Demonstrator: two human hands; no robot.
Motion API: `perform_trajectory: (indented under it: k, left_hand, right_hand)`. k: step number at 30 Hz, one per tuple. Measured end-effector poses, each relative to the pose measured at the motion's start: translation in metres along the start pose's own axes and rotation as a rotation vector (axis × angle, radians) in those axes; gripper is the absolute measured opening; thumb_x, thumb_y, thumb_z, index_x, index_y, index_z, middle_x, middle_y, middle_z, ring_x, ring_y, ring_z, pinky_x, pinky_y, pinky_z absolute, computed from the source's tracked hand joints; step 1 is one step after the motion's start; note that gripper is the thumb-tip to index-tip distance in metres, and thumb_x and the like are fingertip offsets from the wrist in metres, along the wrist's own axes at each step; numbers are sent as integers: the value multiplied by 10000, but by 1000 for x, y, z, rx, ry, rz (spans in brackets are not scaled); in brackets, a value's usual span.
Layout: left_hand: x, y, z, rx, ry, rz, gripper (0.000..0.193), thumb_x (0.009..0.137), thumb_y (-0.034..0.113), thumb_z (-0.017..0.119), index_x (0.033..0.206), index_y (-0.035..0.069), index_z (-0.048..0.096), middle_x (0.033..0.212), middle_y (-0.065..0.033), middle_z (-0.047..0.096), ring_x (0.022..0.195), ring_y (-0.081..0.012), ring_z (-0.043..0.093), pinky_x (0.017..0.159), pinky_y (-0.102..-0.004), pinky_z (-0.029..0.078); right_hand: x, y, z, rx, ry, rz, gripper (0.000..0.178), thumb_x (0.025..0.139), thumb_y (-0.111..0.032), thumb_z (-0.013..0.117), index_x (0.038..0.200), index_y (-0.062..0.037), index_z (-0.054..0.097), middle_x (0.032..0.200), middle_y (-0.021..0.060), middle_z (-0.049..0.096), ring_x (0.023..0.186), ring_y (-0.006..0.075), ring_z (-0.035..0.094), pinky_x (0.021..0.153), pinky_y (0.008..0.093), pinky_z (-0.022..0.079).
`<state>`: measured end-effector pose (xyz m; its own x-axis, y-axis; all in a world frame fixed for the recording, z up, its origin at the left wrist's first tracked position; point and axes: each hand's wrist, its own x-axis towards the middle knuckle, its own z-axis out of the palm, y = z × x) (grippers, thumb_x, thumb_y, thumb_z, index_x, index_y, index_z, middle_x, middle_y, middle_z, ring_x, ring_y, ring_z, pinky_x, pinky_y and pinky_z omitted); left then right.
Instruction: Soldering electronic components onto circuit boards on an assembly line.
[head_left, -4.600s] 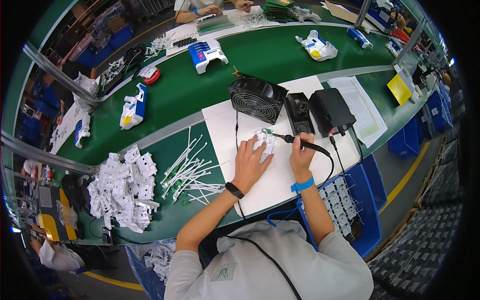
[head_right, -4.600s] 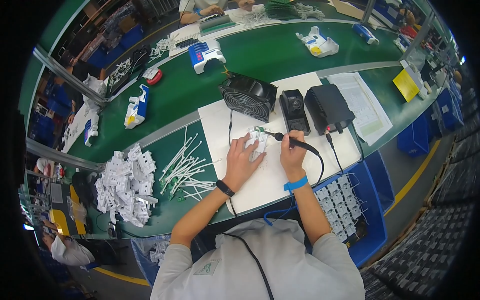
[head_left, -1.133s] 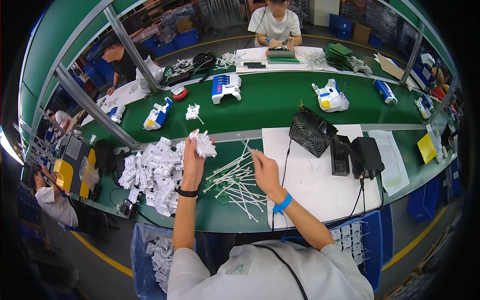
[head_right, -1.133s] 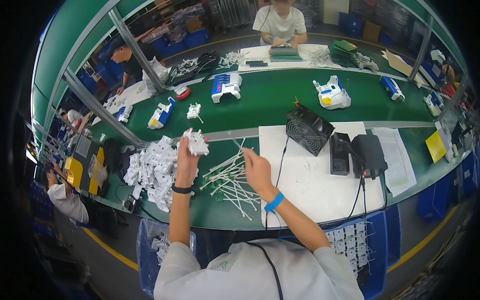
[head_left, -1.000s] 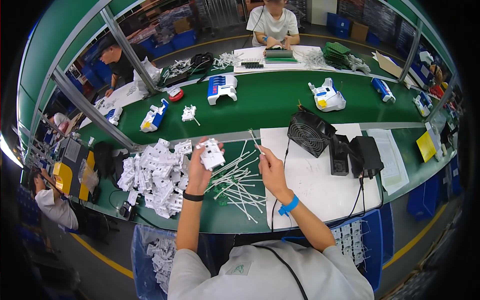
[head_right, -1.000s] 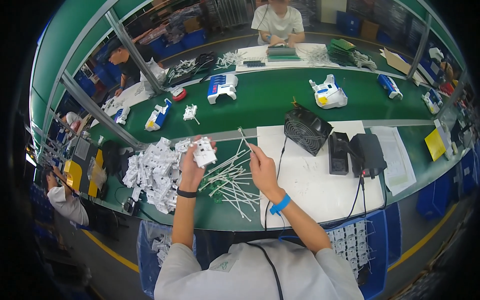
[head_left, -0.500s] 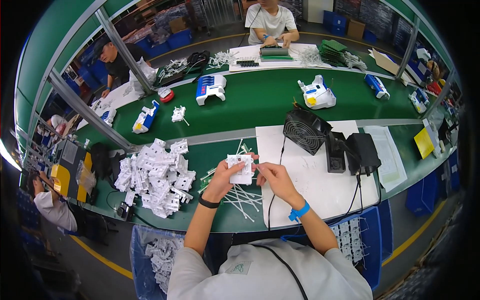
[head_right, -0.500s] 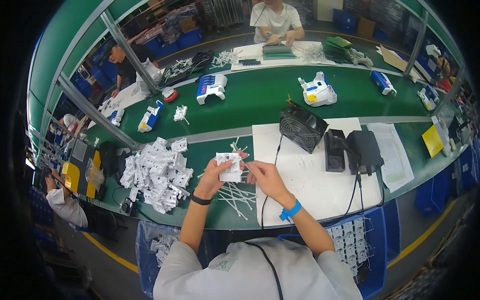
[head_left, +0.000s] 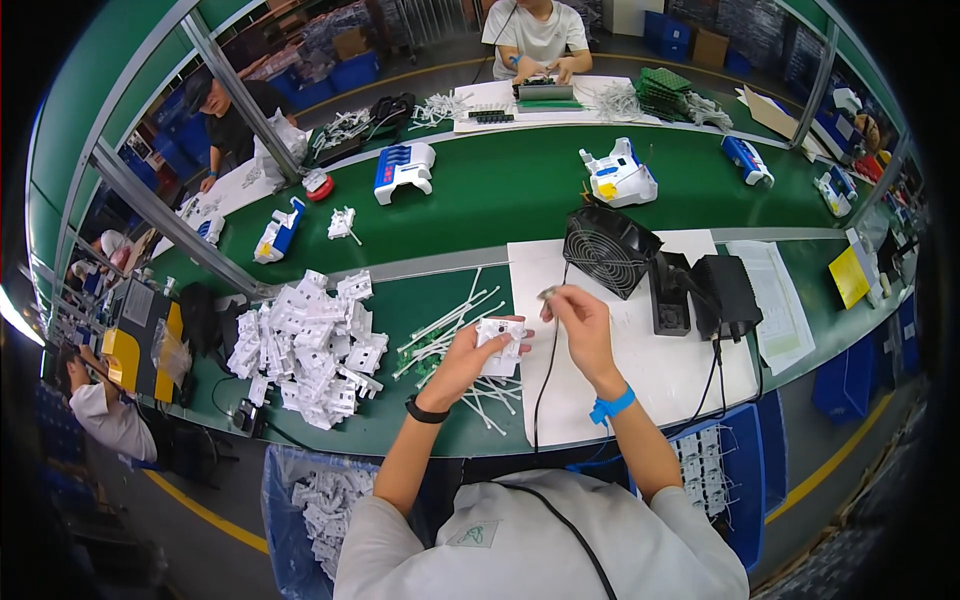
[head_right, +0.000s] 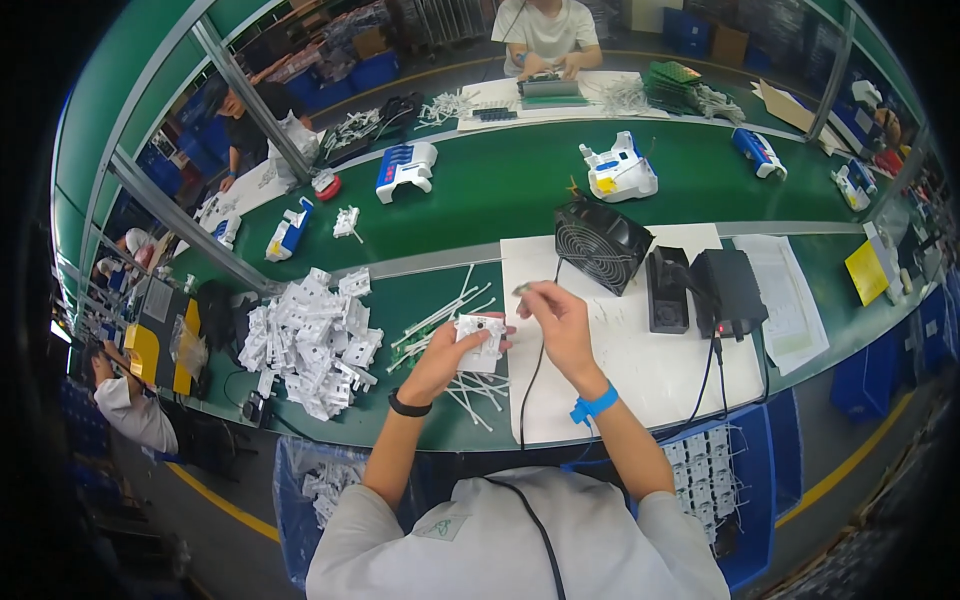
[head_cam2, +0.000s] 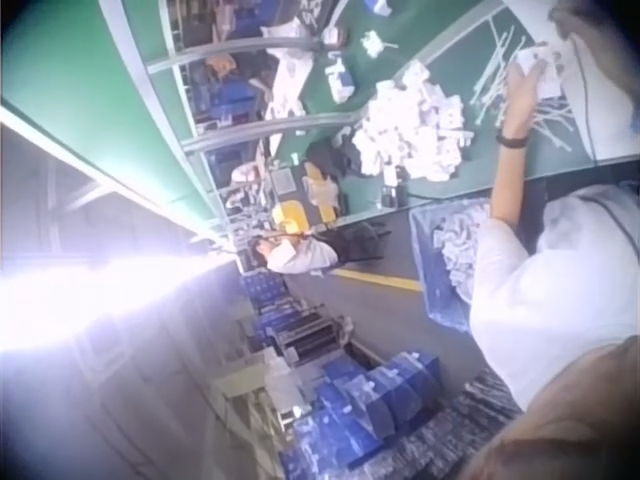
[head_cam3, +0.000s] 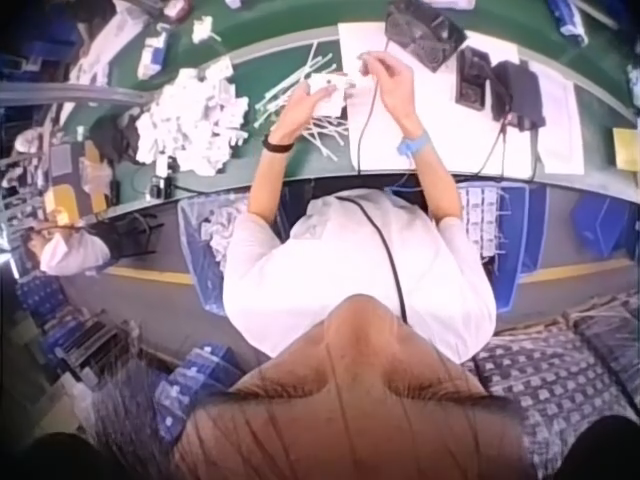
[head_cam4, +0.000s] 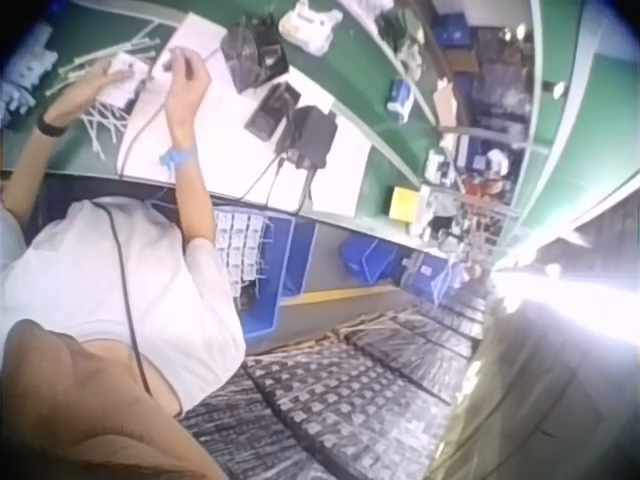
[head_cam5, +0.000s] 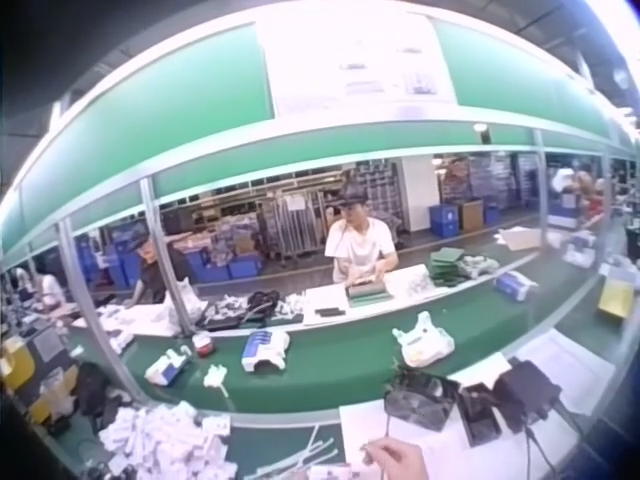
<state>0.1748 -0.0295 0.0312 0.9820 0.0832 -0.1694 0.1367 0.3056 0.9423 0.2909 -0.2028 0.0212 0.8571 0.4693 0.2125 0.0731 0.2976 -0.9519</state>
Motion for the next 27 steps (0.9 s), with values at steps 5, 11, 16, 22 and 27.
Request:
perform_trajectory:
  k: [5, 11, 16, 22, 27]
  left_hand:
    - [2, -1, 0, 185, -73, -28, 286, 1031, 52, 515, 1293, -37, 587, 1133, -123, 741, 1009, -206, 741, 863, -298, 581]
    - [7, -11, 6, 515, -56, 79, 201, 988, 106, 589, 1151, 6, 651, 965, -76, 762, 820, -119, 693, 733, -282, 533]
    - [6, -17, 1, 499, -59, 45, 191, 991, 115, 595, 1131, -3, 651, 966, -69, 760, 832, -111, 688, 728, -275, 532]
    - [3, -26, -3, 454, -52, 22, 194, 1007, 135, 607, 1121, -13, 660, 976, -69, 761, 831, -106, 693, 716, -263, 536]
    - [1, -40, -3, 291, -15, -3, 186, 1013, 129, 614, 1122, -14, 660, 963, -75, 761, 832, -109, 708, 703, -255, 541]
  right_hand:
    - [-8, -14, -8, -310, -382, -136, 119, 893, -115, 749, 926, -2, 769, 919, 76, 650, 902, 197, 622, 838, 317, 485]
    - [-12, -2, -12, -396, -404, -96, 124, 898, -135, 751, 939, -20, 770, 934, 75, 597, 929, 218, 570, 848, 327, 453]
    - [-14, 3, -13, -306, -453, 22, 140, 921, -133, 725, 954, 2, 743, 930, 78, 587, 913, 214, 579, 838, 320, 462]
    - [-17, 14, -13, -263, -486, 79, 151, 970, -119, 671, 978, 28, 705, 989, 88, 583, 923, 201, 590, 865, 320, 477]
    - [-20, 23, -12, -231, -477, 124, 152, 989, -100, 639, 1022, 42, 682, 1027, 93, 567, 936, 204, 590, 886, 320, 485]
